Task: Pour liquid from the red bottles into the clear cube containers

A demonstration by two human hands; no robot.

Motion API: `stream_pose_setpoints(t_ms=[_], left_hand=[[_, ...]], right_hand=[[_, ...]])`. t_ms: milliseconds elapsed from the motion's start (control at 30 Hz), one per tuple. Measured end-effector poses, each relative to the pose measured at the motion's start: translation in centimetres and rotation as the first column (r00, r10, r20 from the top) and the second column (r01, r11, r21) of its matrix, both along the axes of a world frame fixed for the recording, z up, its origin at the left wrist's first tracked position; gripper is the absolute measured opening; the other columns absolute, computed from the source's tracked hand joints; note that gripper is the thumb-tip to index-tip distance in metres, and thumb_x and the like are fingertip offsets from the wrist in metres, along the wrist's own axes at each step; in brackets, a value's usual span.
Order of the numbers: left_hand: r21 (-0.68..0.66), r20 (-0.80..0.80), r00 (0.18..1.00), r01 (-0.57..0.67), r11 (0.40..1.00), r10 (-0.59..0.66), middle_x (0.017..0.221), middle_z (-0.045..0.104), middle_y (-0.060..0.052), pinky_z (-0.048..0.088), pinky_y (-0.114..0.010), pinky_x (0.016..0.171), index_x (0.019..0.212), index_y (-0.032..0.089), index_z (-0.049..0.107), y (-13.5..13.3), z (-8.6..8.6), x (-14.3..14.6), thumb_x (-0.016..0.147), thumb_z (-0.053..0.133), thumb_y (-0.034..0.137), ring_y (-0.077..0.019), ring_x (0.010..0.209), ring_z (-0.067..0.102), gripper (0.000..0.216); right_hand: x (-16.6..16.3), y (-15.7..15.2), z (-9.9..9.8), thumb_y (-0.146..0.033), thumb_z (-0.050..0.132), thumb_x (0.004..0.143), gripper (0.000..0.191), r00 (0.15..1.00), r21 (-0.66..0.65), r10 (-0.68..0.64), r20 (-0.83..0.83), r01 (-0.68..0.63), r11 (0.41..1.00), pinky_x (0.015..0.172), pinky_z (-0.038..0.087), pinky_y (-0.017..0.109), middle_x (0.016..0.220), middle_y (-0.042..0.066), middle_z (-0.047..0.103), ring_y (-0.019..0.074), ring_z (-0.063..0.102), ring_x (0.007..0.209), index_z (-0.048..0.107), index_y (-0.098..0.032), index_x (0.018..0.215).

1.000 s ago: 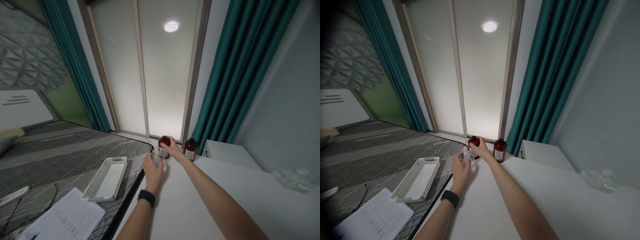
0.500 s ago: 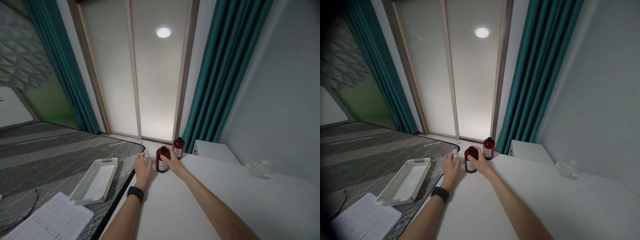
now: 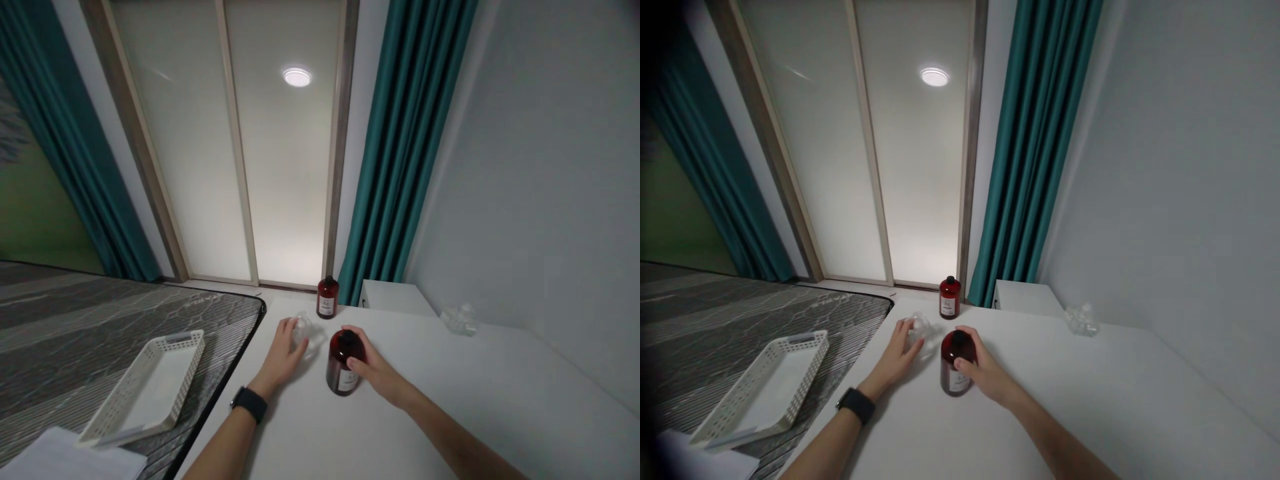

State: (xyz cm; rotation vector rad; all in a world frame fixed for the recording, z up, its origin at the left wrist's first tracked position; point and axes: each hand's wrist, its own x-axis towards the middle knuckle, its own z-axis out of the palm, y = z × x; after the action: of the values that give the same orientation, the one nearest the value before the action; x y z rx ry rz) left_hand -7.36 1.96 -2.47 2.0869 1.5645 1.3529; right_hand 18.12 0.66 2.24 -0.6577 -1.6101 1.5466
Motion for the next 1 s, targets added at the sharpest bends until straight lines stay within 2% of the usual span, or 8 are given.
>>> stream_pose_setpoints(t_ms=[100,200,267,367,533,633,767,1000], left_hand=[[-0.073,0.000,0.982,0.189,0.979,-0.189,0.131,0.049,-0.013,0.041,-0.050,0.110,0.138,0.024,0.044,-0.9,0.1,0.9,0.095,0.053,0.030,-0.0281,0.125,0.050,0.045],[-0.128,-0.029,0.956,0.287,0.949,-0.293,0.136,0.043,-0.014,0.039,-0.049,0.112,0.142,0.022,0.041,-1.6,0.2,1.9,0.092,0.058,0.026,-0.0286,0.128,0.046,0.053],[-0.141,-0.039,0.951,0.300,0.943,-0.308,0.134,0.044,-0.013,0.045,-0.046,0.107,0.143,0.023,0.040,-2.0,0.3,2.7,0.089,0.059,0.021,-0.0265,0.121,0.050,0.057],[-0.148,-0.023,0.952,0.299,0.943,-0.306,0.122,0.049,-0.009,0.054,-0.037,0.089,0.141,0.026,0.043,-2.5,0.4,3.8,0.090,0.056,0.018,-0.0200,0.097,0.058,0.053],[-0.134,0.018,0.972,0.235,0.963,-0.234,0.101,0.052,-0.003,0.054,-0.035,0.079,0.131,0.025,0.052,-2.5,0.2,4.9,0.089,0.060,0.020,-0.0170,0.080,0.058,0.043],[-0.131,0.022,0.974,0.224,0.966,-0.224,0.093,0.053,-0.002,0.053,-0.037,0.079,0.131,0.023,0.053,-2.2,-0.2,5.1,0.091,0.057,0.022,-0.0188,0.080,0.058,0.041],[-0.145,0.014,0.966,0.256,0.956,-0.257,0.095,0.057,-0.006,0.054,-0.041,0.084,0.139,0.021,0.047,-2.0,-0.5,5.4,0.094,0.048,0.023,-0.0211,0.086,0.060,0.045],[-0.203,-0.027,0.931,0.350,0.914,-0.363,0.128,0.061,-0.013,0.045,-0.050,0.106,0.153,0.024,0.026,-2.4,-0.4,5.6,0.093,0.047,0.019,-0.0248,0.117,0.059,0.063]], right_hand=[[2.1,-1.1,-0.1,-0.052,0.072,0.080,0.066,1.000,-0.024,-0.024,0.006,0.025,0.999,0.099,0.048,0.045,0.124,0.008,0.061,0.0277,0.060,0.114,0.042,-0.028,0.134],[3.8,-1.7,-0.9,-0.049,0.070,0.082,0.063,0.993,-0.009,-0.122,0.000,0.122,0.992,0.101,0.048,0.045,0.128,0.008,0.061,0.0283,0.060,0.118,0.042,-0.029,0.135],[4.7,-1.8,-1.6,-0.048,0.069,0.084,0.061,0.974,0.029,-0.226,-0.032,0.227,0.973,0.106,0.045,0.045,0.131,0.008,0.060,0.0283,0.057,0.122,0.044,-0.028,0.135],[5.9,-1.7,-2.5,-0.048,0.065,0.086,0.056,0.930,0.050,-0.362,-0.056,0.365,0.930,0.109,0.042,0.044,0.134,0.008,0.059,0.0276,0.054,0.127,0.047,-0.027,0.134],[6.8,-1.5,-2.8,-0.050,0.065,0.086,0.052,0.873,0.056,-0.485,-0.046,0.487,0.872,0.111,0.041,0.044,0.134,0.007,0.061,0.0276,0.054,0.128,0.051,-0.027,0.131],[6.5,-1.4,-2.7,-0.051,0.069,0.083,0.054,0.863,0.044,-0.500,-0.073,0.504,0.863,0.111,0.041,0.045,0.133,0.009,0.062,0.0282,0.056,0.126,0.052,-0.026,0.129],[5.7,-1.5,-2.8,-0.050,0.073,0.080,0.059,0.887,-0.006,-0.448,-0.113,0.450,0.893,0.104,0.049,0.046,0.130,0.009,0.063,0.0289,0.060,0.120,0.050,-0.026,0.130],[5.0,-1.7,-3.4,-0.048,0.073,0.081,0.069,0.895,0.002,-0.427,-0.128,0.430,0.903,0.100,0.053,0.048,0.133,0.012,0.058,0.0308,0.059,0.118,0.042,-0.025,0.138]])
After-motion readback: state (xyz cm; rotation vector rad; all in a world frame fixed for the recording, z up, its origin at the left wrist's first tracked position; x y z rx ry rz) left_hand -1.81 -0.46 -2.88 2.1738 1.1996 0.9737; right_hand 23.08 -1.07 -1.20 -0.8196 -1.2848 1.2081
